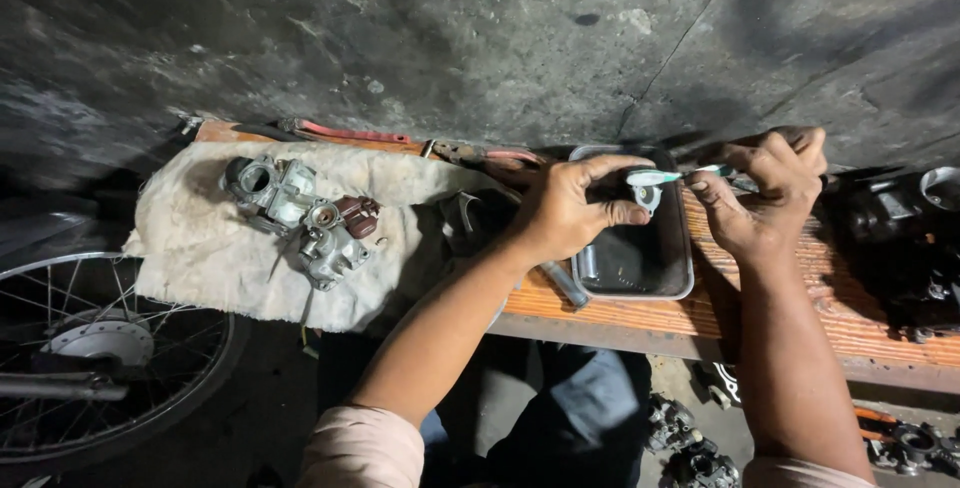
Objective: The person cleans small metal parts of a carburetor using a toothbrush and a liquid in a tray. They scrub the parts and then wipe them with a cloth. The person handles the parts one by one, scrubbing and wiping them repeatedly.
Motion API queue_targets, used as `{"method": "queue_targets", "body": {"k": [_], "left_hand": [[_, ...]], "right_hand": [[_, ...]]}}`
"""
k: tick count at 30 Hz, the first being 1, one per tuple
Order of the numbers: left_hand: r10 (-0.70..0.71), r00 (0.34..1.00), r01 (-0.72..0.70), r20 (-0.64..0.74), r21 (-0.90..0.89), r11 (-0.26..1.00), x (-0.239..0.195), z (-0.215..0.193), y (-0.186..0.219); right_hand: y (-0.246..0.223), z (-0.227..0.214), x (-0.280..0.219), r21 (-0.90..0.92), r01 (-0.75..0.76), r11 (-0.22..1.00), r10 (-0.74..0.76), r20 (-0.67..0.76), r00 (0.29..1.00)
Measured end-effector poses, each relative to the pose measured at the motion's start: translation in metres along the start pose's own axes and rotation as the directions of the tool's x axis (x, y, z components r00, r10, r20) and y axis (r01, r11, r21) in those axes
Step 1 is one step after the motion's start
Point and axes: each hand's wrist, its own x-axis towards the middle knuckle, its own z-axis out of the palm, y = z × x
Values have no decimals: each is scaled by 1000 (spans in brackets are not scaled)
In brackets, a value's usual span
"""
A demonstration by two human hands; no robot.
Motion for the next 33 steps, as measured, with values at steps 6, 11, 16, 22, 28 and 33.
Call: {"method": "queue_targets", "body": {"k": [6,11,16,22,28,33], "left_hand": [[63,997,-64,-54,-2,998,2,-3,-14],[117,990,-113,-75,53,992,0,1,-13],[124,988,-122,-92,25,992,1,0,-14],[144,985,-145,-99,-10,989,-1,-2,-12],[174,981,-164,-87,110,980,0,-5,-3],[354,935,-327,-8,362,873,0,-6,11]], "right_hand": [[-3,-5,6,107,-34,994,22,106,994],[5,-14,10,168,-59,984,31,164,986],[25,-22,2,73,-93,993,84,108,991],[34,-19,-9,-252,-84,964,87,4,996],[29,-13,-8,-308,-29,951,40,30,999],[29,-12,-9,-430,-87,899,152,118,981]]}}
